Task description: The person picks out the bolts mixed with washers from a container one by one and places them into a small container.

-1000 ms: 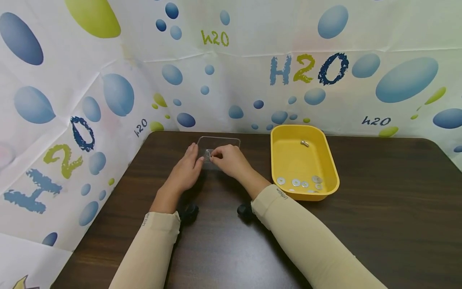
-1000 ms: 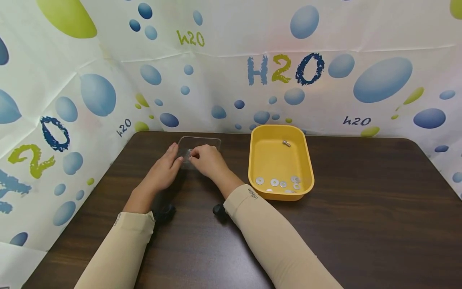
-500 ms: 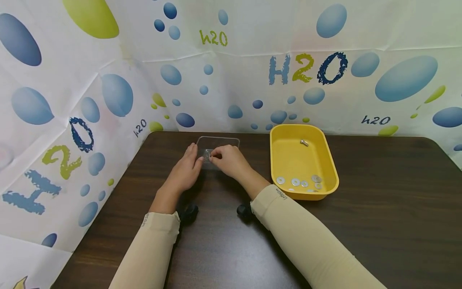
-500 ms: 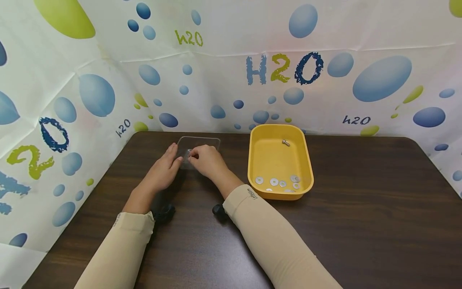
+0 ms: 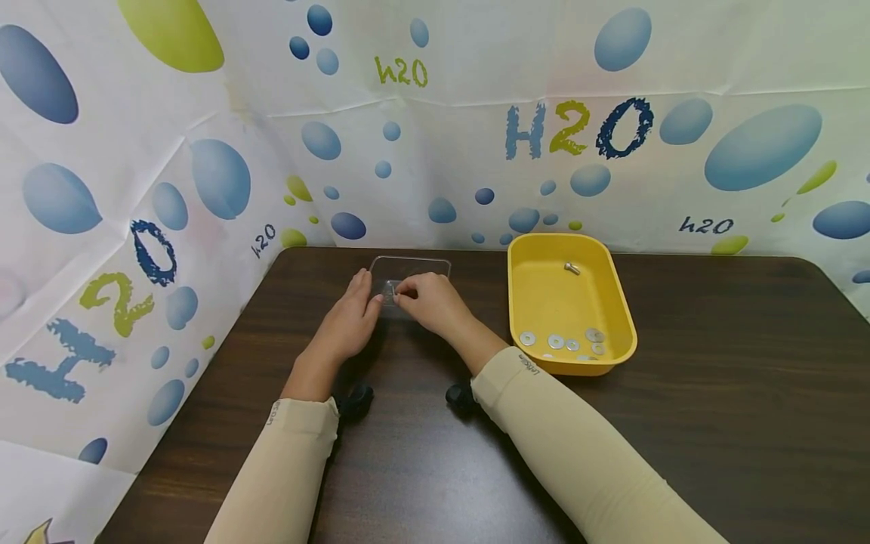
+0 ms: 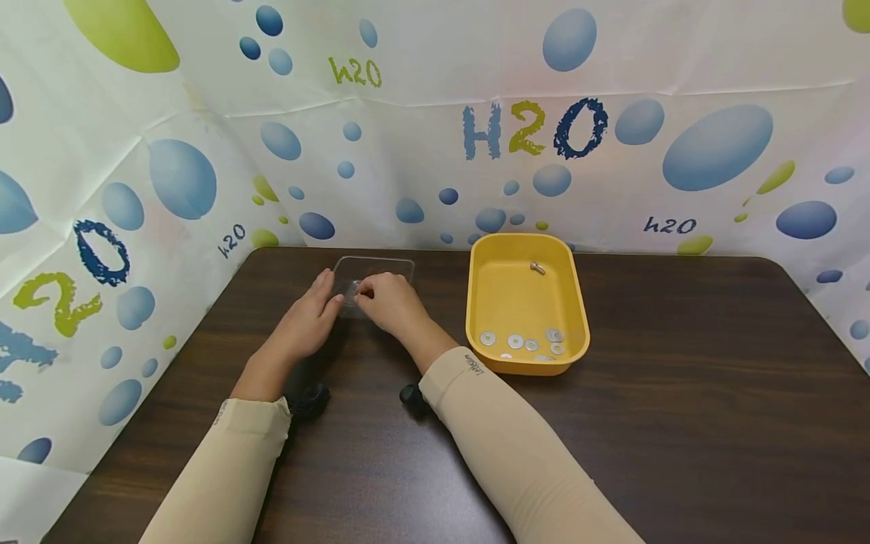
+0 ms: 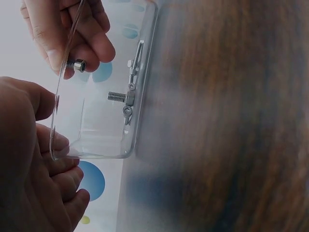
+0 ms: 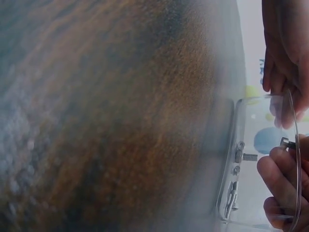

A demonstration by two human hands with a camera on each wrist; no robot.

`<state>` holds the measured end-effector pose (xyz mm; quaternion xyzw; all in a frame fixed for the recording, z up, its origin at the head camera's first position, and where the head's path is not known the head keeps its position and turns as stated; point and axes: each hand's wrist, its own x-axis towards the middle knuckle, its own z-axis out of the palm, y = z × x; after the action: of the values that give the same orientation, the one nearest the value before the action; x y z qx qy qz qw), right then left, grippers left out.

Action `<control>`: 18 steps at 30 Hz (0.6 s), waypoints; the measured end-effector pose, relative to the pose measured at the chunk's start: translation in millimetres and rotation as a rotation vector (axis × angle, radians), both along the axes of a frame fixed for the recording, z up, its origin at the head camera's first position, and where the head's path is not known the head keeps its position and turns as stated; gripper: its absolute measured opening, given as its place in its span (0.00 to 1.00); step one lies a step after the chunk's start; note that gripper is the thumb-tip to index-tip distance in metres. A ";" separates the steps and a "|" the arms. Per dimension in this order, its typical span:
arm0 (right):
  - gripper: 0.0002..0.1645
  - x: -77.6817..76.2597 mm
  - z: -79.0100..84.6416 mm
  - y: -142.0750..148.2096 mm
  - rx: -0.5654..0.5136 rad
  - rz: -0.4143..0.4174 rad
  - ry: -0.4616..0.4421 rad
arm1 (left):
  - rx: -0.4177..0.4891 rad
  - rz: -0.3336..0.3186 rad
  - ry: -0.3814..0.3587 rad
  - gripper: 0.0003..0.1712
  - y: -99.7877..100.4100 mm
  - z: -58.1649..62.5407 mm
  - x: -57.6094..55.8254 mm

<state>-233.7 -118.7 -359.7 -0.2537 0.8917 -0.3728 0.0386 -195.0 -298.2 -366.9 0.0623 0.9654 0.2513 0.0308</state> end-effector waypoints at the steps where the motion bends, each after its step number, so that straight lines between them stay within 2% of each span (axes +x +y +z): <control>1: 0.15 -0.1 0.0 -0.1 0.001 -0.001 0.001 | 0.001 0.000 0.000 0.37 0.0 -0.1 -0.1; 18: 0.15 0.8 0.7 0.0 0.005 -0.006 0.001 | 0.002 0.001 0.000 0.37 0.8 0.1 -0.3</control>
<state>-232.8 -118.7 -359.0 -0.2513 0.8933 -0.3706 0.0379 -195.2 -297.4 -366.9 0.0617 0.9652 0.2522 0.0304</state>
